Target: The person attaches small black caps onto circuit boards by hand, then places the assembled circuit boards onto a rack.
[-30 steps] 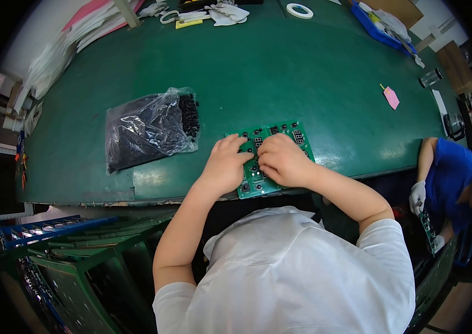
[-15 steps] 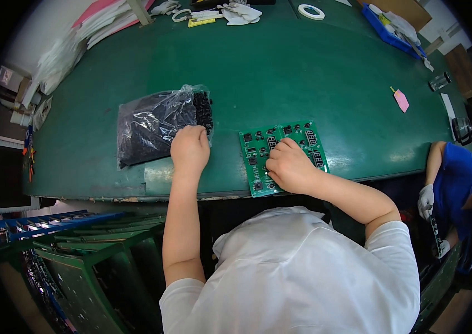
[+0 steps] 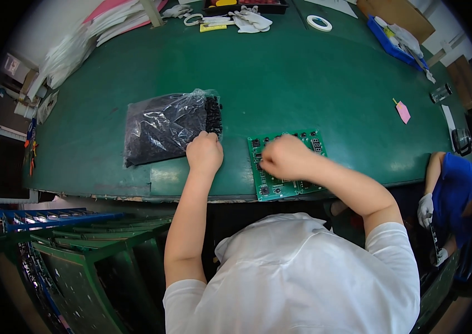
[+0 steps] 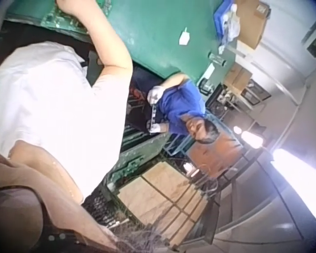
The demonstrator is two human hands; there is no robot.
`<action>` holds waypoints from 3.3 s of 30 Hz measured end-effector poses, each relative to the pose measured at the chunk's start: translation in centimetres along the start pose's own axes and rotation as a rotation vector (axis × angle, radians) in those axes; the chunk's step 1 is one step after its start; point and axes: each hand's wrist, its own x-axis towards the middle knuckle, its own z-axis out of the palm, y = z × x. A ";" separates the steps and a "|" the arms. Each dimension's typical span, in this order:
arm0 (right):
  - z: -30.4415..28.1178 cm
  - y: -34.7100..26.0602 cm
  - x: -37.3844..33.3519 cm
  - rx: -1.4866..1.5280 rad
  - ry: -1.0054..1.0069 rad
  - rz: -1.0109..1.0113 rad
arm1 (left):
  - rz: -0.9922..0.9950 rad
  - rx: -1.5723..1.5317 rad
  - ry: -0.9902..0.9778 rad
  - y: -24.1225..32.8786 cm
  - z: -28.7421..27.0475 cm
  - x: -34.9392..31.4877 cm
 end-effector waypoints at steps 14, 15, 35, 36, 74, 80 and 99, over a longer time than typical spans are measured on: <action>4.8 6.1 18.7 -0.046 0.321 0.034 | 0.155 -0.908 -0.092 6.2 -1.7 -7.0; 4.8 6.2 18.5 -0.036 0.338 0.026 | 0.183 -0.881 -0.099 6.7 -1.6 -6.9; 0.9 4.2 0.3 0.610 0.561 0.079 | 0.228 -0.582 -0.332 9.3 -2.5 -4.4; 1.2 4.0 -1.7 0.638 0.556 0.139 | 0.230 -0.587 -0.338 9.2 -2.4 -4.5; 5.3 -0.7 -8.7 0.152 0.408 -0.183 | 0.347 -0.176 -0.263 11.2 -2.3 -5.3; 5.7 -1.2 -8.0 0.043 0.391 -0.175 | 0.462 -0.169 -0.207 11.0 -2.6 -5.4; 6.5 -1.2 -8.4 0.023 0.409 -0.127 | -0.022 0.031 0.012 -0.1 0.8 1.2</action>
